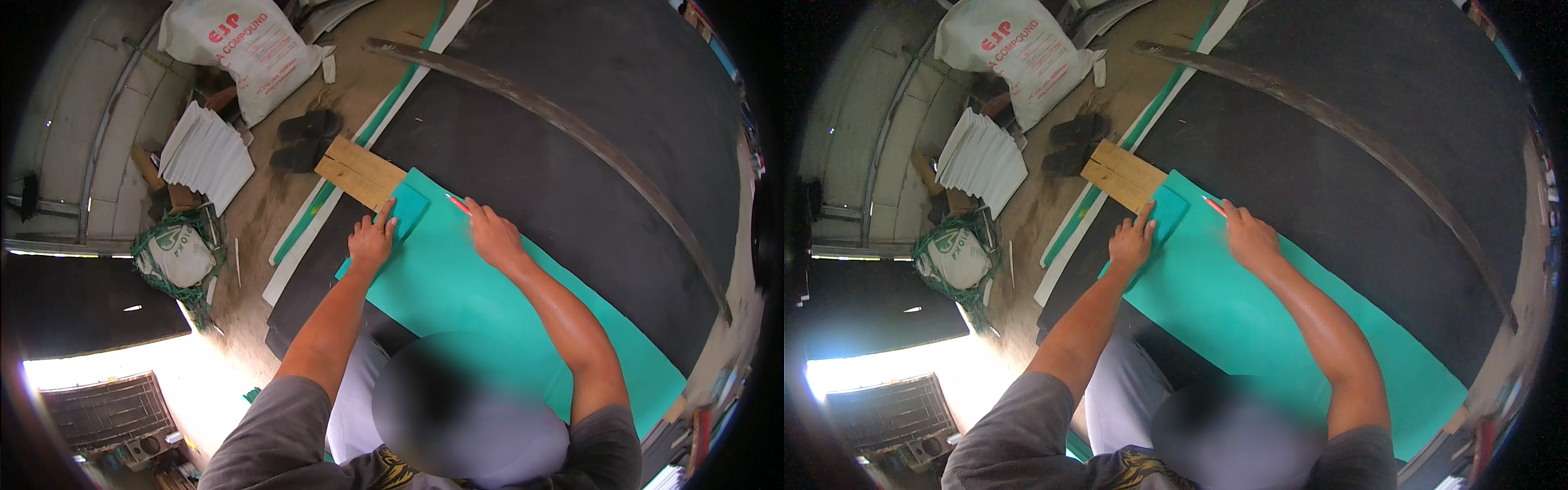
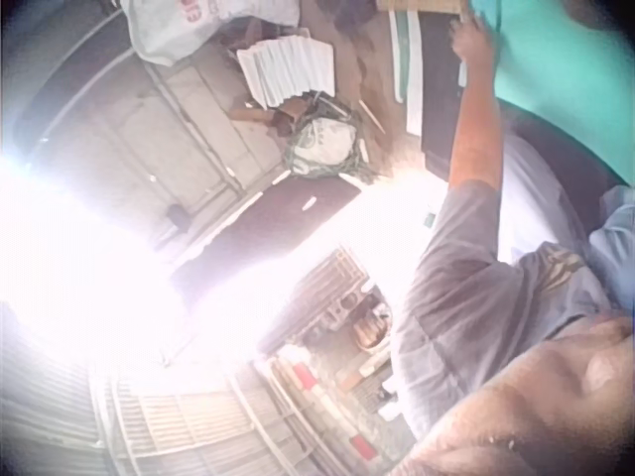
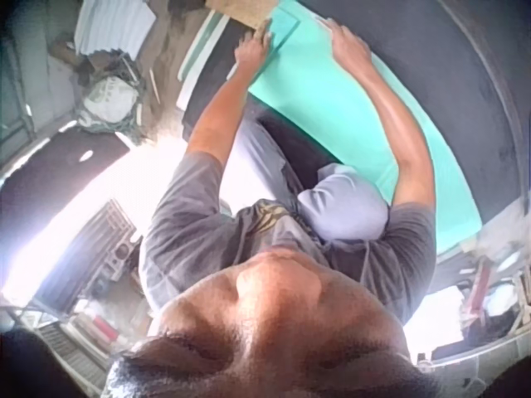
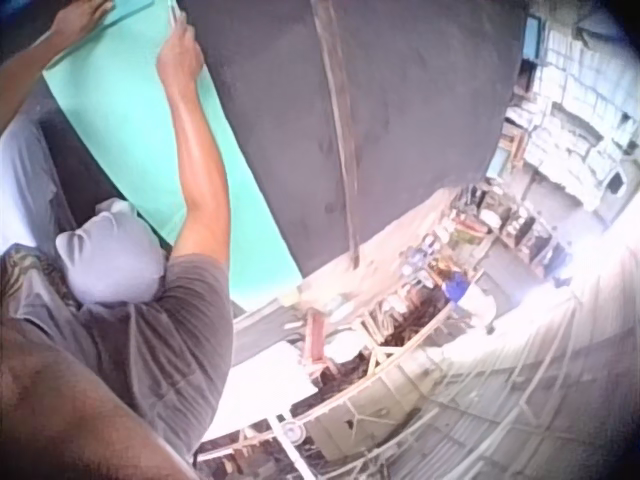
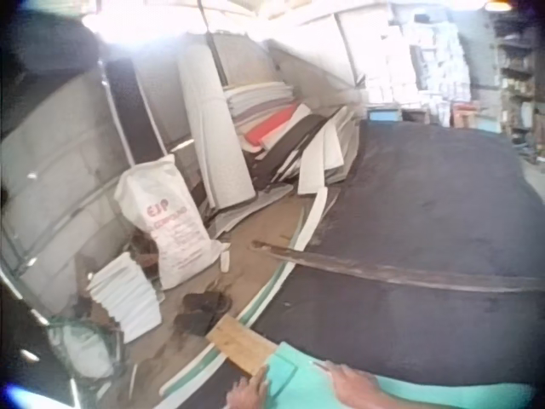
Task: The person sits on the floor and uses a utility knife and a wooden straightedge to cut a large green foam sheet. They score the foam along the straightedge multiple times to ensure a clean cut, then separate the pieces. The person then stacks the cut foam pieces on the floor.
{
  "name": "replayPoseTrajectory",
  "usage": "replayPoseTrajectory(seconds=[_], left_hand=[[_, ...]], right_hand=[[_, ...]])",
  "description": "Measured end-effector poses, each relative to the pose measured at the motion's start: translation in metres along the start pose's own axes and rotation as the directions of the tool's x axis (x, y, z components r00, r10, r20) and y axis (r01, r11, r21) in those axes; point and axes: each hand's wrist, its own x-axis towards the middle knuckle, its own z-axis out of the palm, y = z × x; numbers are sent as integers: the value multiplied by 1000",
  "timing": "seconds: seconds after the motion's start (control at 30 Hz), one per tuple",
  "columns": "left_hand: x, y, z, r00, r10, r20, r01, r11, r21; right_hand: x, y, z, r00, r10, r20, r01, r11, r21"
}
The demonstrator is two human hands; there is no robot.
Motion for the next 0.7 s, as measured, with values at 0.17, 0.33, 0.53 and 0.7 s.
replayPoseTrajectory(seconds=[0.17,0.33,0.53,0.7], left_hand=[[-17,23,3,965,181,-188,-156,978,140],[-18,28,-9,971,78,-228,-45,988,147],[-75,152,-60,810,524,-262,-522,849,83],[-147,277,-122,568,791,-224,-816,577,-34]], right_hand=[[-60,43,0,985,144,-98,-128,980,153],[-85,62,-9,930,128,-346,-35,964,262],[-129,56,-82,869,465,-171,-234,689,685],[-195,25,-167,701,691,-175,-292,502,814]])
